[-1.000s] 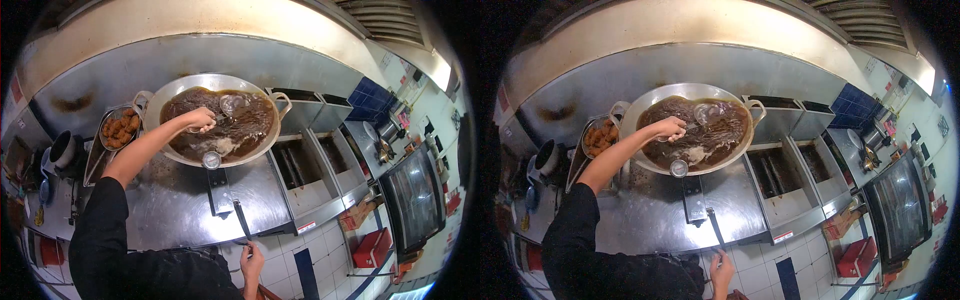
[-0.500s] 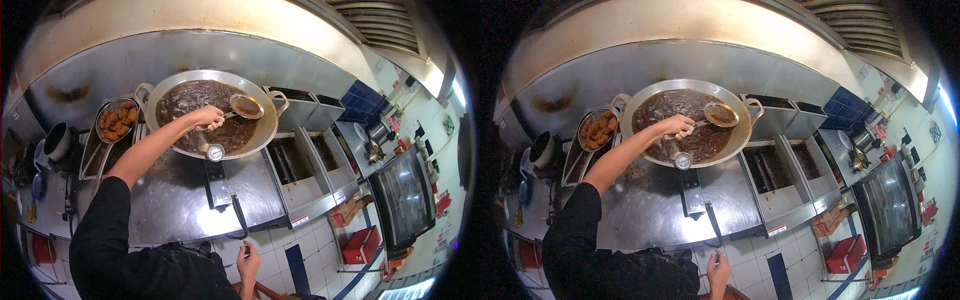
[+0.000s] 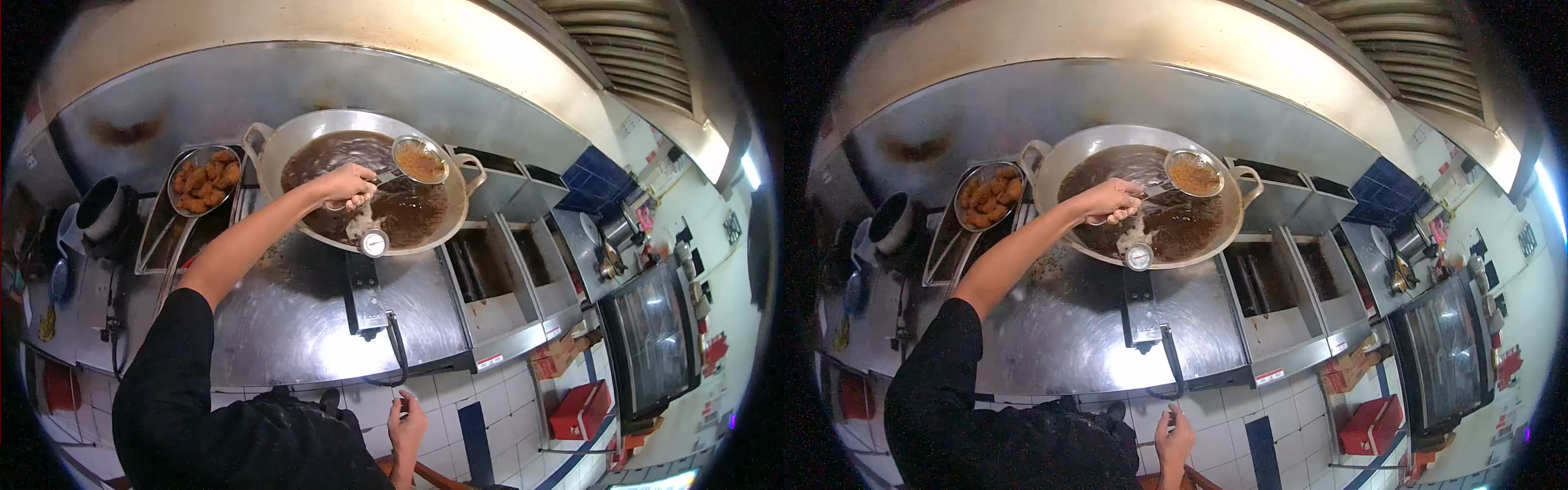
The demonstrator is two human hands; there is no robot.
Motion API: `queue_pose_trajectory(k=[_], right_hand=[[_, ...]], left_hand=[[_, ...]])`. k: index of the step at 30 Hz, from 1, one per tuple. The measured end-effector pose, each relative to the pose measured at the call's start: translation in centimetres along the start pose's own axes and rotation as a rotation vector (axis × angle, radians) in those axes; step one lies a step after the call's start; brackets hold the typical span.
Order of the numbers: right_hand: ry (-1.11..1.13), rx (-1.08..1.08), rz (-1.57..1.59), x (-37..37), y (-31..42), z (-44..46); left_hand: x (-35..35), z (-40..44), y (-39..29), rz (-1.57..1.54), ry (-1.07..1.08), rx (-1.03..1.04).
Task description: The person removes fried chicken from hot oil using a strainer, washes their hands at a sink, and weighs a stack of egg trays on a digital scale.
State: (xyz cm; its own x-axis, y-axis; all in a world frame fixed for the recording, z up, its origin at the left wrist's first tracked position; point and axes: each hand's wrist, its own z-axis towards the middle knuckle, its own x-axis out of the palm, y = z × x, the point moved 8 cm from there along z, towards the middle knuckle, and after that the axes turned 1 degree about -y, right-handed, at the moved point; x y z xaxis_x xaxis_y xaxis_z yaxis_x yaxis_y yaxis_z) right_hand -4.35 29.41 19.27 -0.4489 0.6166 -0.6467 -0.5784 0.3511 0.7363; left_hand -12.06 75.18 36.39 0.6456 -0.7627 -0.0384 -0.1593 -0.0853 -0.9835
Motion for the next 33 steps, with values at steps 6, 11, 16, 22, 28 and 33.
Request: queue_pose_trajectory(k=[6, 11, 16, 22, 28, 33], right_hand=[[0.104, -0.067, -0.014, 1.7, 2.6, 1.0], [0.203, -0.141, 0.010, 4.5, 4.3, 1.9], [0.312, -0.207, 0.062, 7.1, 6.4, 2.6], [0.358, -0.253, 0.091, 8.5, 7.5, 2.7], [0.408, -0.274, 0.067, 8.9, 8.2, 2.8], [0.380, -0.384, 0.003, 9.3, 8.7, 3.2]], left_hand=[[-4.5, -7.0, -0.4, -0.092, -0.120, 0.066], [-8.6, -14.4, -0.8, -0.106, -0.294, 0.111], [-11.8, -19.1, 1.4, 0.036, -0.400, 0.056], [-10.9, -23.0, 5.2, -0.120, -0.419, 0.043], [-9.7, -24.3, 8.2, -0.205, -0.431, -0.020], [-9.2, -27.5, 6.1, -0.293, -0.511, 0.050]])
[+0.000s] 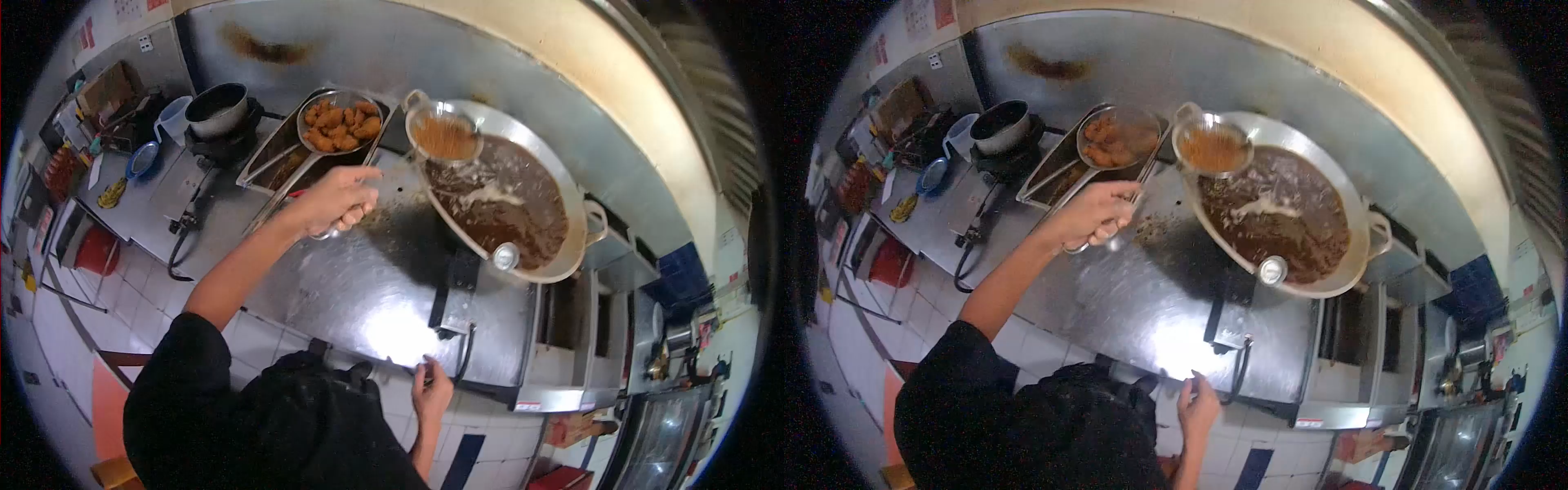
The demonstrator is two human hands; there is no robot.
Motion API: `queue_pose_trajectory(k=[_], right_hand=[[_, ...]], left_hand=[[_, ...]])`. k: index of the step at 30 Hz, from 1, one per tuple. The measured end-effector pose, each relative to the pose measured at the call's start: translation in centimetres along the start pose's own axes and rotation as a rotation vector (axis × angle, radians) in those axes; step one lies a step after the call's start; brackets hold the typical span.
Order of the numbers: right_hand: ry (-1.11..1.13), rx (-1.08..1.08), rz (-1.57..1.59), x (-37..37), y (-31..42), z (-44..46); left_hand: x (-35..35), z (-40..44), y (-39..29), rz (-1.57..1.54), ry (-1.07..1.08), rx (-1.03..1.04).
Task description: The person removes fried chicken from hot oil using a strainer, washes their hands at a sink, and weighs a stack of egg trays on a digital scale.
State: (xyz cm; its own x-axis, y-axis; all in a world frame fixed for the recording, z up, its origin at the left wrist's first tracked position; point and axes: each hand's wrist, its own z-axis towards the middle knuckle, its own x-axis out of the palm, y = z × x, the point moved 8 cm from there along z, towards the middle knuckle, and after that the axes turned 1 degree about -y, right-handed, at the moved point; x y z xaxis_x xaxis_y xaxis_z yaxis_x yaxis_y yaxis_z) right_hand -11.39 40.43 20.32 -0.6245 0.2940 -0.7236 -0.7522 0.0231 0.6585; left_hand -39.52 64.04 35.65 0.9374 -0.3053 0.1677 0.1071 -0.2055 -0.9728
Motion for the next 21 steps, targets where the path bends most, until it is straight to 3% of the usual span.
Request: queue_pose_trajectory(k=[4, 6, 11, 13, 16, 21], right_hand=[[0.038, 0.031, 0.060, 0.1, 1.4, 0.7], [0.069, 0.061, 0.078, 0.6, 1.6, 0.8], [0.112, 0.061, 0.120, 2.0, 2.3, 0.4], [0.148, 0.071, 0.090, 2.7, 2.3, 0.4], [0.156, 0.054, 0.098, 3.4, 2.2, 0.3], [0.186, 0.083, 0.078, 3.3, 2.6, 0.8]], left_hand=[[-2.0, -3.6, -0.9, 0.024, -0.087, -0.020], [-4.0, -5.7, -1.0, 0.097, -0.287, 0.097], [-8.2, -7.9, 7.4, 0.259, -0.493, 0.090], [-10.0, -8.3, 11.9, 0.970, -0.637, 0.165], [-10.3, -8.6, 18.4, 1.154, -0.647, 0.094], [-9.9, -8.7, 16.3, 1.135, -0.670, 0.096]])
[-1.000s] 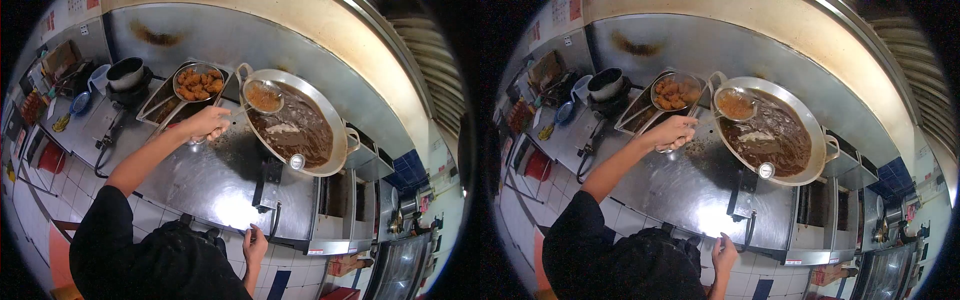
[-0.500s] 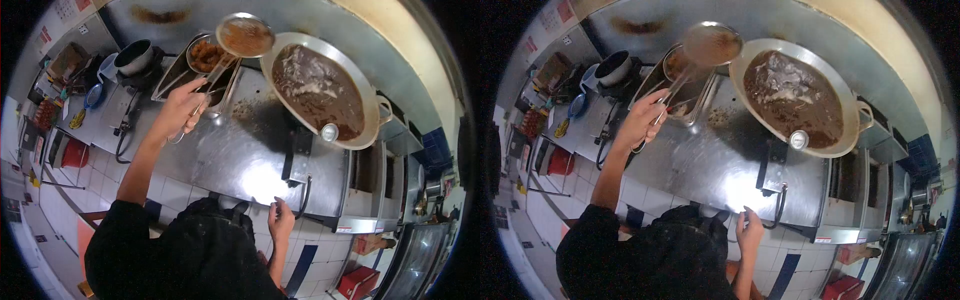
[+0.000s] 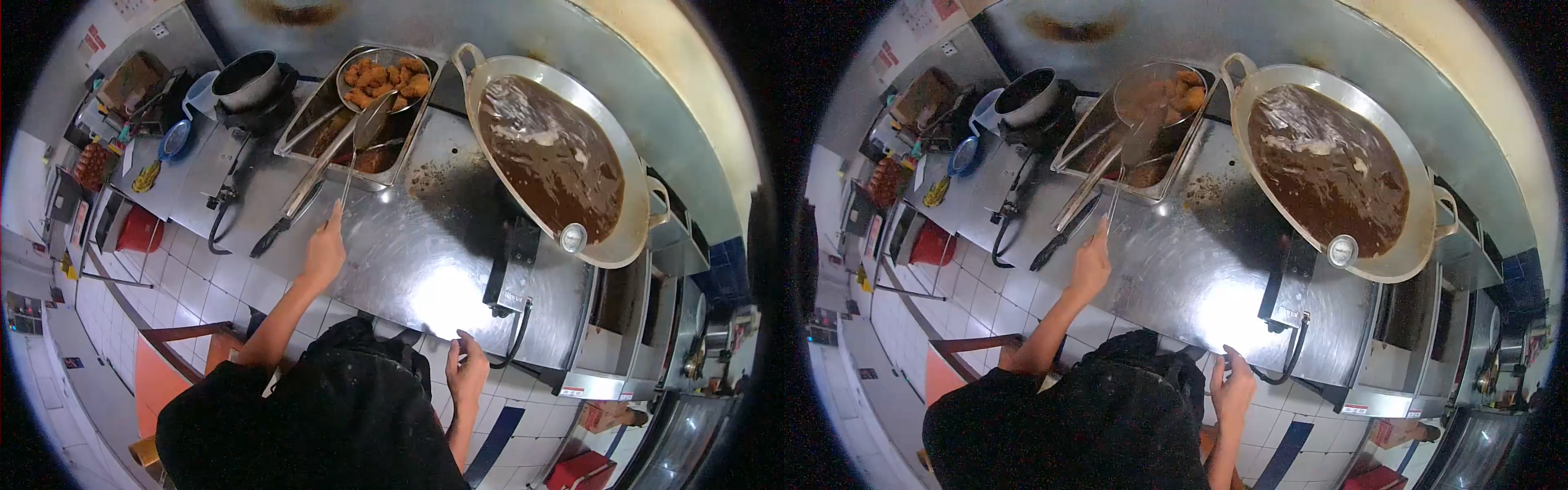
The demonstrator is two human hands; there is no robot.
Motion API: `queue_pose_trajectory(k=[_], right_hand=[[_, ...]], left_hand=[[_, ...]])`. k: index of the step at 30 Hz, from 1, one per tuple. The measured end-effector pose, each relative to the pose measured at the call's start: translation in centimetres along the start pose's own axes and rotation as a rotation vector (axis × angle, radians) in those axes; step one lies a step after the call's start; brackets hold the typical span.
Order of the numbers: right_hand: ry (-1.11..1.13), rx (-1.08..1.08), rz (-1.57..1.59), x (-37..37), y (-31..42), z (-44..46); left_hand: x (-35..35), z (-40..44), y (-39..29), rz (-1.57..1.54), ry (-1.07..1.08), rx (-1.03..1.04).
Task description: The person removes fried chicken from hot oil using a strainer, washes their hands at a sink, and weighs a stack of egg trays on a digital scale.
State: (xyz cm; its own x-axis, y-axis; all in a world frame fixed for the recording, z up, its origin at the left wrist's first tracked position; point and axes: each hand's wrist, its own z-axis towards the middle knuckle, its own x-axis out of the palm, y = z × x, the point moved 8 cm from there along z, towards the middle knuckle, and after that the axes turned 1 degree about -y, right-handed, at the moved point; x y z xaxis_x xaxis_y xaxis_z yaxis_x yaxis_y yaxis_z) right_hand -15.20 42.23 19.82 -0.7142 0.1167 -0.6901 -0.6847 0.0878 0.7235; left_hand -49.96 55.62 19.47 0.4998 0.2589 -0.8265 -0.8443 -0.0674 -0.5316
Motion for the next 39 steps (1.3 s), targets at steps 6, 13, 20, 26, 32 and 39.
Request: queue_pose_trajectory(k=[6, 13, 20, 26, 32, 39], right_hand=[[-0.042, -0.029, -0.019, -0.3, 0.0, 0.6], [-0.066, -0.038, -0.027, -0.5, -0.5, 1.0], [-0.152, 0.107, 0.035, -2.4, -2.7, -0.3], [-0.220, 0.158, 0.050, -4.2, -4.2, -2.1], [-0.299, 0.219, 0.090, -5.3, -7.4, -4.1], [-0.379, 0.302, 0.134, -6.7, -10.4, -5.9]], left_hand=[[0.3, 0.2, 1.2, -0.030, 0.018, 0.011], [0.2, 0.3, 0.8, 0.019, -0.021, 0.063], [-7.6, 4.7, -8.5, -0.441, -0.060, 0.165], [-7.0, 14.8, -23.0, -0.080, 0.236, 0.525], [-0.7, 21.3, -29.4, 0.328, 0.385, 0.685], [3.4, 19.4, -31.2, 0.219, 0.786, 0.391]])
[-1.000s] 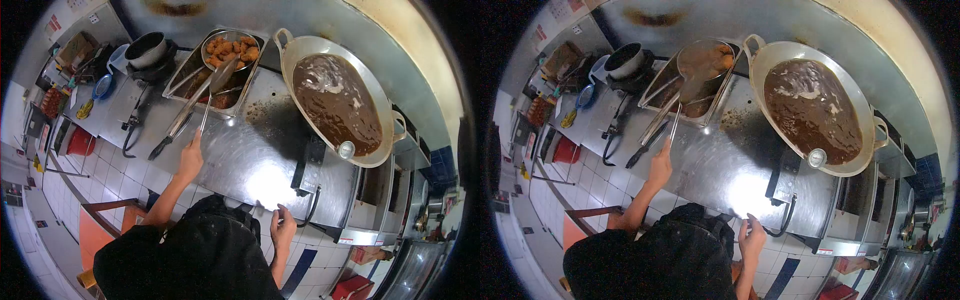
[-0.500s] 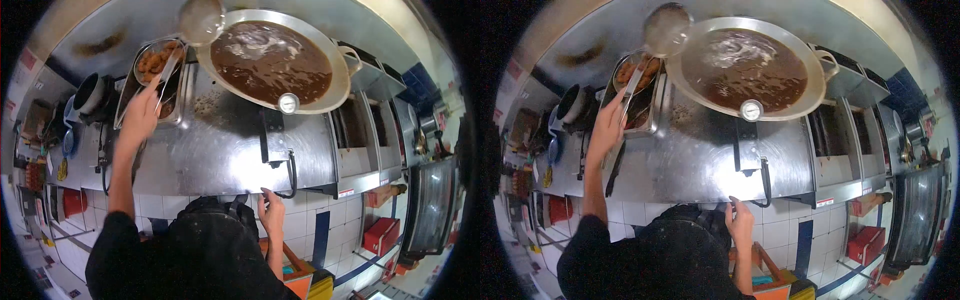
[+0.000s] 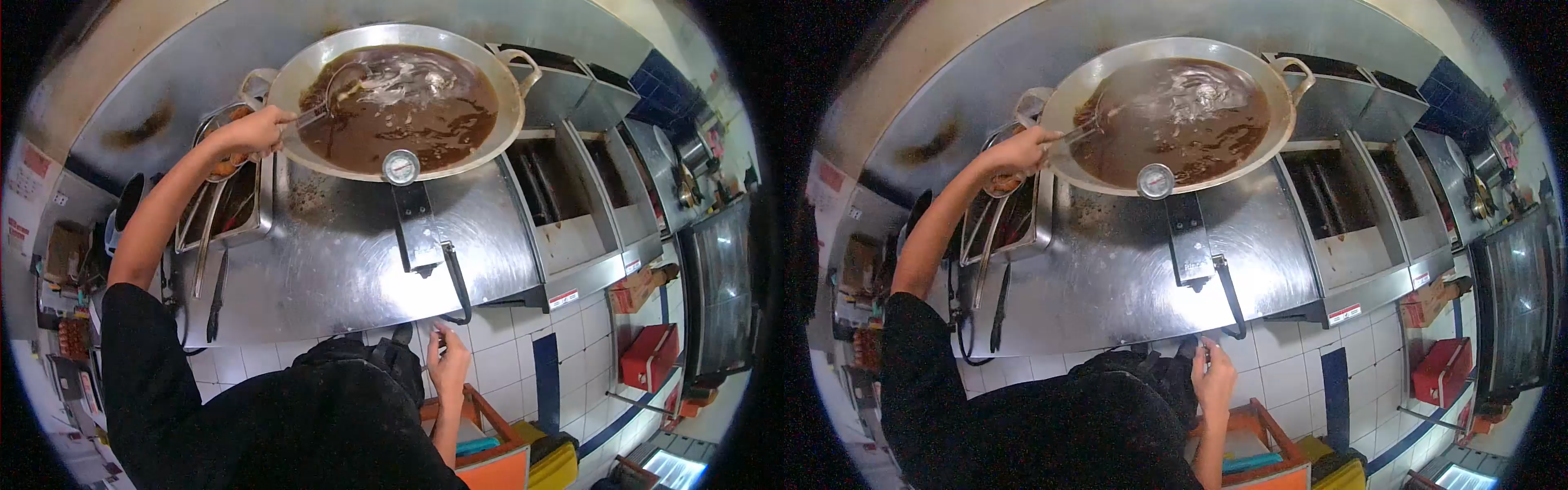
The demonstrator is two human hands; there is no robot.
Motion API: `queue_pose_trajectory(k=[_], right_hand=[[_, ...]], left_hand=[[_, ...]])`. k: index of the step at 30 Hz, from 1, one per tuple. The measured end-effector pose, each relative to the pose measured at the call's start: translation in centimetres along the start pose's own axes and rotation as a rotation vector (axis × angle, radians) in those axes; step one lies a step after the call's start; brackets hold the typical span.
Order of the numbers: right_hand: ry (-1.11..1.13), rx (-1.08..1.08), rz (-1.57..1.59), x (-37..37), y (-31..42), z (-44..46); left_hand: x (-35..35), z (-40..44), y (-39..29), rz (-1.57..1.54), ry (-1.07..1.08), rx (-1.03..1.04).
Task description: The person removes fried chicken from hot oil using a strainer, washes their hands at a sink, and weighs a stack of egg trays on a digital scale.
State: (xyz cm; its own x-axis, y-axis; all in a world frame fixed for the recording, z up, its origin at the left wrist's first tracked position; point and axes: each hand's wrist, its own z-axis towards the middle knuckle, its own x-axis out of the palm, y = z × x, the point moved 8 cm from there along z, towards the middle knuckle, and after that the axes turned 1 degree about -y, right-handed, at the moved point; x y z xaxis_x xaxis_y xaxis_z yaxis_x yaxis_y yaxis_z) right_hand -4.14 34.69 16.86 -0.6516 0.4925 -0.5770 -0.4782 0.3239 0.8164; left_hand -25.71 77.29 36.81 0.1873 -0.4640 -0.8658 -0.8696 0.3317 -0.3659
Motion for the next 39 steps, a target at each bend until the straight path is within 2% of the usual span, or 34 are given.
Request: queue_pose_trajectory(k=[2, 3, 5, 10, 12, 27, 33, 37, 39], right_hand=[[-0.037, -0.003, 0.001, -0.6, -0.5, 0.1], [-0.064, -0.008, -0.009, -1.0, -0.7, 0.1], [-0.077, 0.007, -0.016, -1.7, -0.9, 0.2], [-0.116, -0.014, -0.035, -3.0, -1.3, 0.2], [-0.131, 0.045, -0.044, -3.1, -1.9, 0.0], [-0.127, 0.035, -0.040, -3.1, -2.2, -0.4], [-0.161, -0.034, -0.070, -3.4, -1.4, -0.4], [-0.172, -0.049, -0.061, -3.6, -0.9, -0.2], [-0.159, -0.038, -0.074, -3.4, -1.3, -0.1]], left_hand=[[1.5, 0.8, -0.1, -0.298, 0.124, -0.020], [1.6, 1.2, -0.5, -0.288, 0.124, -0.011], [3.4, 1.3, -2.1, -0.422, 0.337, 0.017], [5.4, 2.5, -5.6, -0.612, 0.457, 0.063], [5.6, 2.8, -6.6, -0.629, 0.456, 0.075], [5.3, 2.7, -12.0, -0.774, 0.409, 0.208], [4.3, 2.5, -13.0, -0.851, 0.412, 0.254], [2.7, 2.8, -12.2, -0.896, 0.355, 0.257], [0.7, 3.4, -10.3, -0.855, 0.158, 0.220]])
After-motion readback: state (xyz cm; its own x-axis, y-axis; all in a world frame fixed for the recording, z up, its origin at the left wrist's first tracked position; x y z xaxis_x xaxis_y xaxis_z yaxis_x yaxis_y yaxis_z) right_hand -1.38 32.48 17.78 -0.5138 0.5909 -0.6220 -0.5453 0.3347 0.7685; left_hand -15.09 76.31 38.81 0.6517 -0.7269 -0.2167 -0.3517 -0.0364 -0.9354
